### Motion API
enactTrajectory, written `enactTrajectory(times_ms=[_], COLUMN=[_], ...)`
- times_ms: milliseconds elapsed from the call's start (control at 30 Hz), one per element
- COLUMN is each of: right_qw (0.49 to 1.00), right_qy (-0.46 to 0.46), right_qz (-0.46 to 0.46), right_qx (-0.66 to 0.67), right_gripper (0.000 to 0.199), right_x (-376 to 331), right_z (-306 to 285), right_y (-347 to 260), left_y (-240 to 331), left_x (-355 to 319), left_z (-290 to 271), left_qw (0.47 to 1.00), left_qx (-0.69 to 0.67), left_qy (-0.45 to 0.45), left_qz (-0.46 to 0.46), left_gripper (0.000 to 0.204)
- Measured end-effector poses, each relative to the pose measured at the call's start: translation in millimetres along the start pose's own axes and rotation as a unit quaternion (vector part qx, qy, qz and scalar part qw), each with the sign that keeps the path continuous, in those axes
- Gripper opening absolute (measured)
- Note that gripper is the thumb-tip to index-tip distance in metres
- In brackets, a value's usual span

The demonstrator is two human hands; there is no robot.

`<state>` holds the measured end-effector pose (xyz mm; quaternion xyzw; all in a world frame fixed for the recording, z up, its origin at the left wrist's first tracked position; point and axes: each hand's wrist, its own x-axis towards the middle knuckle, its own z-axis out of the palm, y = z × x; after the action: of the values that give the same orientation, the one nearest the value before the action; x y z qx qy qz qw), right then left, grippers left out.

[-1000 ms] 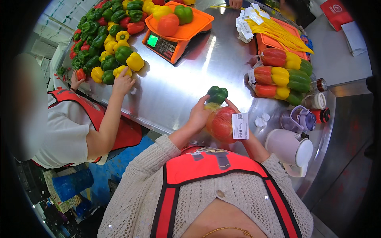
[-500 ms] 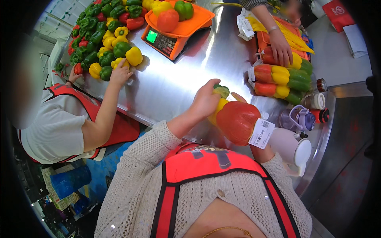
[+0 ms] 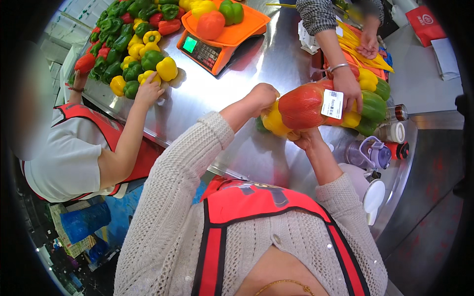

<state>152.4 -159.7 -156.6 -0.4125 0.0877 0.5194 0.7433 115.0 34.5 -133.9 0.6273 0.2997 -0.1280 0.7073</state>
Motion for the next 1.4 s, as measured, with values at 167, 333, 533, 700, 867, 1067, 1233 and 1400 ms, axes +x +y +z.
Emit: enactTrajectory(times_ms=[167,333,533,700,867,1067,1233,1400], right_qw=[1.0,0.983,0.974,0.971,0.921,0.924,0.949,0.944], right_qy=[0.012,0.02,0.077,0.102,0.161,0.151,0.209,0.238], right_qz=[-0.005,-0.148,-0.172,-0.172,-0.247,-0.235,-0.182,-0.209], right_qx=[-0.021,-0.109,-0.125,-0.132,-0.254,-0.263,-0.148,-0.094], right_gripper=[0.05,0.044,0.043,0.043,0.028,0.038,0.031,0.028], right_x=[-3,11,25,31,19,15,20,38], right_z=[11,11,22,17,28,40,27,-9], right_y=[4,27,42,42,39,3,22,78], left_y=[-7,-18,-49,-54,-40,-20,-65,-110], left_x=[-11,-25,-14,-4,-13,4,32,39], left_z=[-12,-20,-26,-19,-4,0,11,6], left_qw=[1.0,0.998,0.978,0.953,0.93,0.95,0.966,0.979], left_qx=[0.008,-0.045,-0.163,-0.269,-0.331,-0.254,-0.154,-0.062], left_qy=[-0.001,0.051,0.11,0.107,0.069,0.076,0.141,0.155], left_qz=[-0.001,0.002,0.073,0.09,0.146,0.168,0.151,0.119], left_gripper=[0.019,0.016,0.018,0.014,0.016,0.013,0.019,0.022])
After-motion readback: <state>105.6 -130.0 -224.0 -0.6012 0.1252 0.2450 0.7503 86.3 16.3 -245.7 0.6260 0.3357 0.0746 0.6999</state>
